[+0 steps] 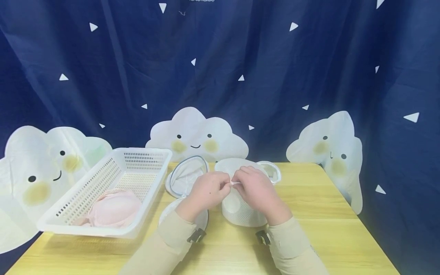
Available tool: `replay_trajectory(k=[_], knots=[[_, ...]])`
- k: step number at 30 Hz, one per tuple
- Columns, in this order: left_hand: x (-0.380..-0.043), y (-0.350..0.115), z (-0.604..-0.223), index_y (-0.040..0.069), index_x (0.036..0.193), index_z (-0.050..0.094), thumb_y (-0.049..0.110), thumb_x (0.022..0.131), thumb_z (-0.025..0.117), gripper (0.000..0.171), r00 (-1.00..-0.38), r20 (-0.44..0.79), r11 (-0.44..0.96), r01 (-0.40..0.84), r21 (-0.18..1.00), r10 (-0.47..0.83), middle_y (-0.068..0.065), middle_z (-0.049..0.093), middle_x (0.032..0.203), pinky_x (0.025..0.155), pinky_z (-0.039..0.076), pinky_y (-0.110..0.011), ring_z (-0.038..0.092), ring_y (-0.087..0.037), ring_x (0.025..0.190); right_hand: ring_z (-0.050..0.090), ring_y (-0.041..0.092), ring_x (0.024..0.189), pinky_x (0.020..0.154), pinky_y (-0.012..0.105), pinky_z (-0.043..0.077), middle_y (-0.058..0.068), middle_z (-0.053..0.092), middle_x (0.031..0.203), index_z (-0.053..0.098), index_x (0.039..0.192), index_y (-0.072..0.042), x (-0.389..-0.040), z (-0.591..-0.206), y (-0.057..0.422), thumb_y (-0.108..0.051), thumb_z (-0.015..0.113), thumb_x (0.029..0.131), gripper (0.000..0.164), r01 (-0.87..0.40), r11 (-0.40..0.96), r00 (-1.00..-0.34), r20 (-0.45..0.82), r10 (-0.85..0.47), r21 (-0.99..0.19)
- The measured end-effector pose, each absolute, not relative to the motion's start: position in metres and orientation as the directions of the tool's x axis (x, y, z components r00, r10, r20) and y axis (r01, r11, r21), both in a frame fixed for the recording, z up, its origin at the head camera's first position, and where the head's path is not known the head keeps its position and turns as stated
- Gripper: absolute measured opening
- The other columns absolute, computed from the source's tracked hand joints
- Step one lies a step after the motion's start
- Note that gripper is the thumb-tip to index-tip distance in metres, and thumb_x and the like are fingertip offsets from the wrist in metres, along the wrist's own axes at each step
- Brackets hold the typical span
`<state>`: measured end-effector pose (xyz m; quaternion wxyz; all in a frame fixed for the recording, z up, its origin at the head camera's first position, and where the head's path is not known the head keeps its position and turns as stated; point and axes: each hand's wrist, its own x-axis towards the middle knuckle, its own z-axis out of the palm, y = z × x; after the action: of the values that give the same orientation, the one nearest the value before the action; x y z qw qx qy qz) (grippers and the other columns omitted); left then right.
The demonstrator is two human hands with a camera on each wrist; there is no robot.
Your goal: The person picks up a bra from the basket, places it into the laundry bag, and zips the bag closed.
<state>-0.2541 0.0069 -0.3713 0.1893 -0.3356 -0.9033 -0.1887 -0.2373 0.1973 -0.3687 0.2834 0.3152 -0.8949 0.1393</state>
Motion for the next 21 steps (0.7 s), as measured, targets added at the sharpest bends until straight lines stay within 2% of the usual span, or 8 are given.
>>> replay_trajectory(k=[16,21], knots=[[-0.2582,0.0087,-0.3728,0.023,0.065,0.046,0.021,0.087,0.059,0.026,-0.701,0.464,0.705,0.68,0.204,0.542,0.01,0.045,0.064,0.052,0.035,-0.026,0.047,-0.01,0.061,0.06,0.016,0.089,0.08,0.035,0.05,-0.006,0.062,0.089,0.067,0.092,-0.016,-0.238,-0.3689,0.2014,0.002,0.075,0.084,0.021,-0.682,0.72,-0.644,0.572,-0.508,-0.129],[-0.2583,0.0077,-0.3742,0.022,0.065,0.046,0.021,0.087,0.059,0.026,-0.714,0.448,0.71,0.67,0.215,0.538,0.01,0.044,0.063,0.052,0.035,-0.026,0.046,-0.01,0.06,0.06,0.017,0.089,0.081,0.035,0.05,-0.005,0.062,0.089,0.067,0.093,-0.015,-0.2388,-0.3695,0.2012,0.002,0.074,0.085,0.02,-0.695,0.709,-0.635,0.568,-0.524,-0.122]])
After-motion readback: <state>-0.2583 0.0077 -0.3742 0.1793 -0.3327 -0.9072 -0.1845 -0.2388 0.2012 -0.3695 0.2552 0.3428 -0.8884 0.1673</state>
